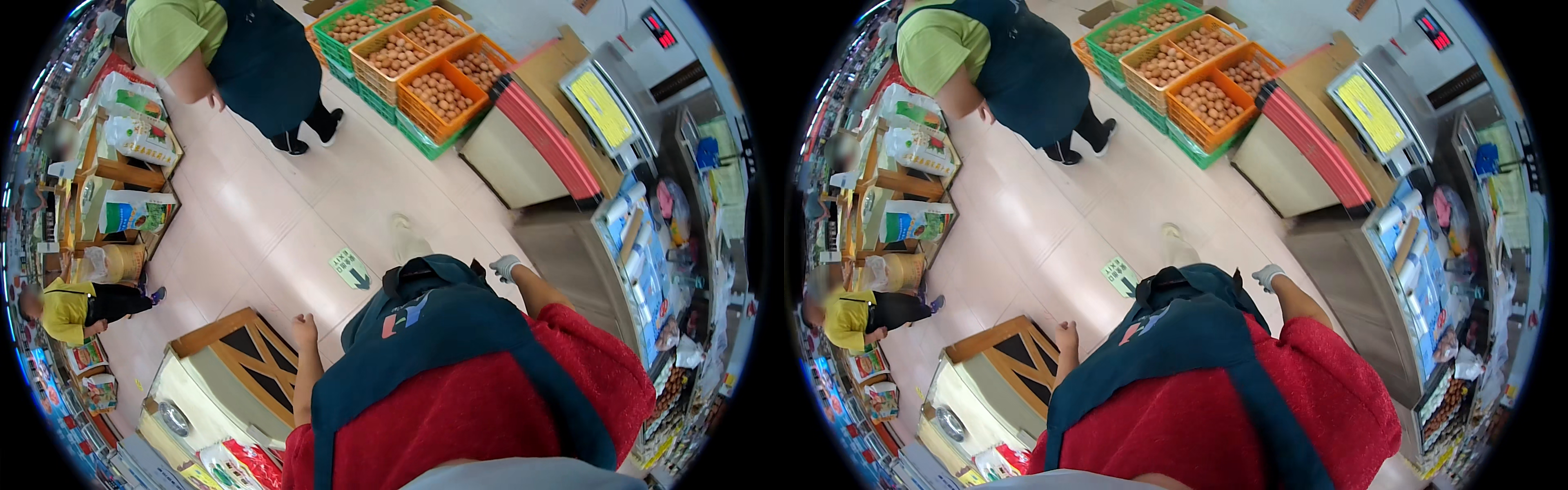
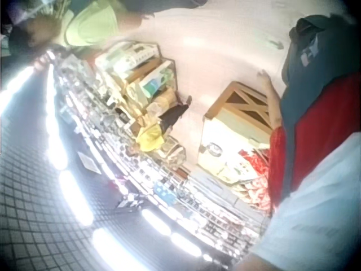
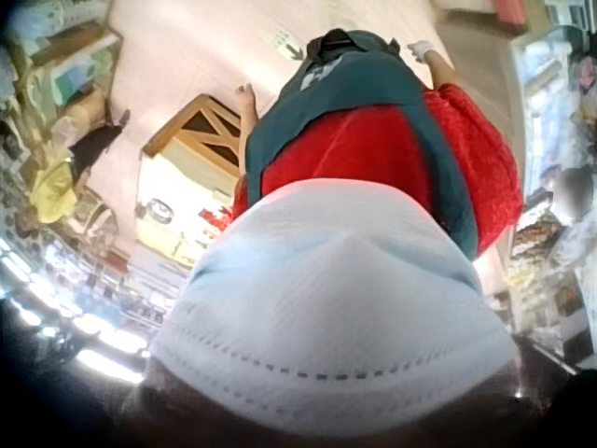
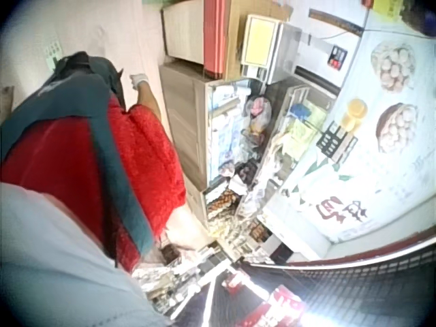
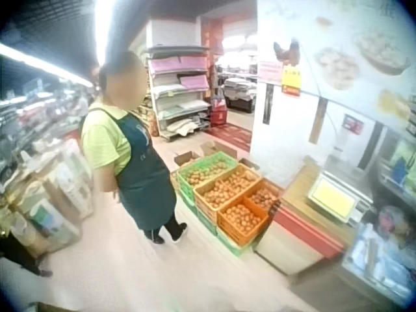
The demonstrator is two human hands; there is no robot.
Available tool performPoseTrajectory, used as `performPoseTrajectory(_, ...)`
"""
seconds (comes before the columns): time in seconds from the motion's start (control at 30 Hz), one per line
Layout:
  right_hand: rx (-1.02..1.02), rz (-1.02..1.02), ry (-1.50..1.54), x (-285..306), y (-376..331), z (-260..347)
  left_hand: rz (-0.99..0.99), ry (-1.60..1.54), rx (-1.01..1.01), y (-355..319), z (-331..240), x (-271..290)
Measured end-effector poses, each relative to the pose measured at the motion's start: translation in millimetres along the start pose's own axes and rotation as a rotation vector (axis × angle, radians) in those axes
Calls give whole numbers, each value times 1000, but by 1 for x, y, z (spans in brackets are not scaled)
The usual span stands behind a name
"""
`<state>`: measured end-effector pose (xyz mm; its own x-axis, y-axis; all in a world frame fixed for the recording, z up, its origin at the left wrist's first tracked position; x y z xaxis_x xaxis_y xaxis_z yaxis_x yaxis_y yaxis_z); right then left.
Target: The person packs small dark items into a plastic bag from a cardboard box, then walks to an egg display. They pick up eggs one at a time, mark each with a pen, and place them on a counter. The person repeats this process for several eggs.
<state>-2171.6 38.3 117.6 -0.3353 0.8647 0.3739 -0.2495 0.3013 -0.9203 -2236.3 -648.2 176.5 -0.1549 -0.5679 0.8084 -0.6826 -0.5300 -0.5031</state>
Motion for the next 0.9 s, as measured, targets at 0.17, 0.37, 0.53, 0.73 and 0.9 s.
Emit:
performPoseTrajectory(0.17,27,56,47,-1,28,129,26,-246,28,77,-38,32)
performPoseTrajectory(0.37,288,42,-276,15,63,335,212,-202,107,103,-70,36)
performPoseTrajectory(0.53,570,-29,-170,-1,30,503,380,-300,102,162,-1,-6)
performPoseTrajectory(0.73,610,-109,-214,-48,6,575,445,19,-133,265,-23,24)
performPoseTrajectory(0.9,435,-154,-406,-107,-4,570,481,-240,-77,369,-30,90)
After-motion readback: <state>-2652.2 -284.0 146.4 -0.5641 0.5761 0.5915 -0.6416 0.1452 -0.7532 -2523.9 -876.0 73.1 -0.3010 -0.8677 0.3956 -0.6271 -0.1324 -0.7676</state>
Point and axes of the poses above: each hand's wrist, its own y-axis towards the middle knuckle, its own x-axis out of the back of the hand, z = x × y, the point moved 7 cm from there along y, towards the middle knuckle, and after that the axes turned 2 degrees about x, right-handed, at the moved point
